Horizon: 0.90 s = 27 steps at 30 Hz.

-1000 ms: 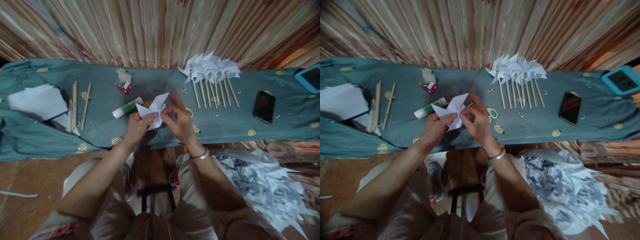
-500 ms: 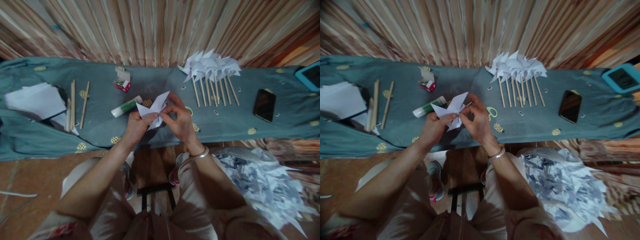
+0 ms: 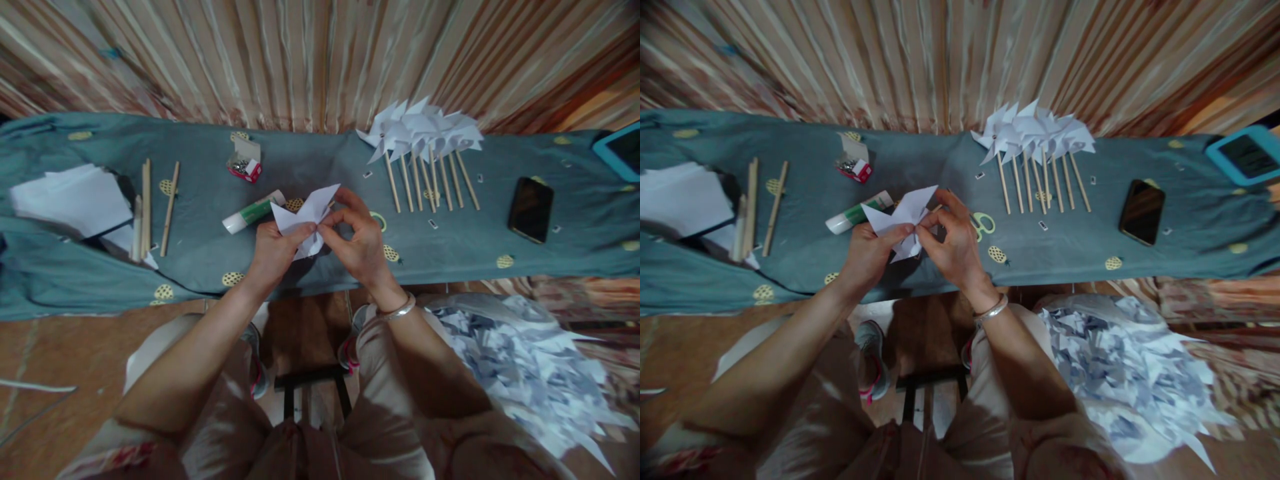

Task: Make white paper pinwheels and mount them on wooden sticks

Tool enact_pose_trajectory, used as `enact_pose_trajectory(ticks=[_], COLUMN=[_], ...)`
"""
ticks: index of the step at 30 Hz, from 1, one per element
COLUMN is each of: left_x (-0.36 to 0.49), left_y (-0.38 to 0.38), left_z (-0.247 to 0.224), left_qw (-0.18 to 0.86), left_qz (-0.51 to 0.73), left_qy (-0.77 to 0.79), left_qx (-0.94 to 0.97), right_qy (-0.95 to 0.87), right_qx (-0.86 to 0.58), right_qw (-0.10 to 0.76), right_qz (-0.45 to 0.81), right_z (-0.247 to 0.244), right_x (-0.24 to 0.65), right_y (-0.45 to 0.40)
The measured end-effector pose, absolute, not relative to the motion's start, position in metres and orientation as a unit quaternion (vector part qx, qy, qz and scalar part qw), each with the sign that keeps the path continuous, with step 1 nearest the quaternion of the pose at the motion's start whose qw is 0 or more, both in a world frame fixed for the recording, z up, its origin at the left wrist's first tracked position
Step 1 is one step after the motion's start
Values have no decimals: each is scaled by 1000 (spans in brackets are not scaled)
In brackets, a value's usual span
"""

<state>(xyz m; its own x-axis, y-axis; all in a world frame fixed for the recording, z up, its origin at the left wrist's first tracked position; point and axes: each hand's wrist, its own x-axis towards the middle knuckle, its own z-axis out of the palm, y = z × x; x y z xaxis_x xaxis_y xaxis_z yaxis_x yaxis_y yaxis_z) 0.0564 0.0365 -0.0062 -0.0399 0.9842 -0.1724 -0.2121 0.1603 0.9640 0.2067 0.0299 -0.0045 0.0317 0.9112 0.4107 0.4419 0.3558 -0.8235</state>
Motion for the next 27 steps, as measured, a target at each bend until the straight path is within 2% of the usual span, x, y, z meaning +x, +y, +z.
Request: enact_pose_trajectory(ticks=[6, 13, 27], left_x=[55, 55, 55], left_y=[39, 37, 35], left_z=[-5, -5, -3], left_qw=[595, 602, 550], left_qz=[526, 509, 503], left_qy=[501, 495, 522], left_qx=[344, 365, 414], right_qy=[-584, -480, -493], right_qx=[-537, -467, -484], right_qw=[531, 524, 520], right_qz=[297, 525, 502], right_z=[-5, -22, -20], right_x=[215, 213, 206], right_y=[34, 45, 43])
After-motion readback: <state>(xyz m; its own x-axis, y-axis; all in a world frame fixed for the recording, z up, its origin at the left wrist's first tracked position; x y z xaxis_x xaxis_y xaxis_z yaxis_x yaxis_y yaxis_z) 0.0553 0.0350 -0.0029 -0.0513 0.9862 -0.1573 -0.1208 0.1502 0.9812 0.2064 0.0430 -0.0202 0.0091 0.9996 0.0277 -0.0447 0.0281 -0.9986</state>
